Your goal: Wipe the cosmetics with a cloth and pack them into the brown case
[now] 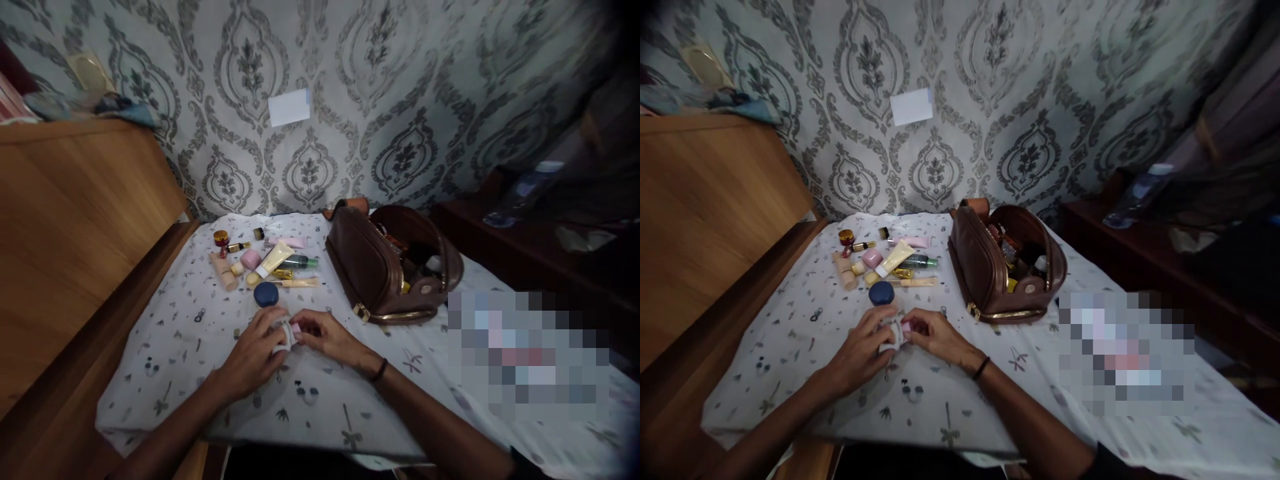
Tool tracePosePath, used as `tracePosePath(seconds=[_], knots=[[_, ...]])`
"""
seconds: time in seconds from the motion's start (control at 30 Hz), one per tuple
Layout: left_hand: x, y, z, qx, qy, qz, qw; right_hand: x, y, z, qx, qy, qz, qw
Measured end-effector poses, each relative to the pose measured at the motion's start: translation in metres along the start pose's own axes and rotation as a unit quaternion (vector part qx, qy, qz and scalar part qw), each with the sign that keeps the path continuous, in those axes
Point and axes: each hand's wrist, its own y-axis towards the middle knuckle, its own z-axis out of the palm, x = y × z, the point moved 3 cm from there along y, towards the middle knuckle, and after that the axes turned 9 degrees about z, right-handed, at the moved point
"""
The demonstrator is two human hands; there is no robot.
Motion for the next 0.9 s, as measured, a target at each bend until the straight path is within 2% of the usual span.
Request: tracePosePath(seconds=[0.1,0.3,0.53,0.67,0.77,0.9], knots=[[0.0,-0.007,0.0,0.028,-0.041,-0.002,0.999,-0.002,0.0,0.0,-0.001,0.007,0.007,1.0],[0.013,-0.031,-0.008,0.031,-0.085,-0.073,0.993,-0.003,-0.001,0.0,0.002,0.018,0.017,1.0],[0.033,-0.059,-0.018,0.019,-0.041,-0.085,0.995,-0.004,0.0,0.001,0.003,0.028,0.026,0.999],[0.028,-0.054,-0.017,0.027,-0.023,-0.085,0.996,-0.006,-0.001,0.0,-0.006,0.053,0.051,0.997],[0.019,-0.043,-0.017,0.017,-0.022,-0.081,0.996,-0.006,-0.001,0.0,0.016,0.07,0.075,0.995],[0.005,-0.023,-0.014,-0.012,-0.04,-0.072,0.997,0.0,-0.002,0.001,0.045,0.115,0.055,0.991]])
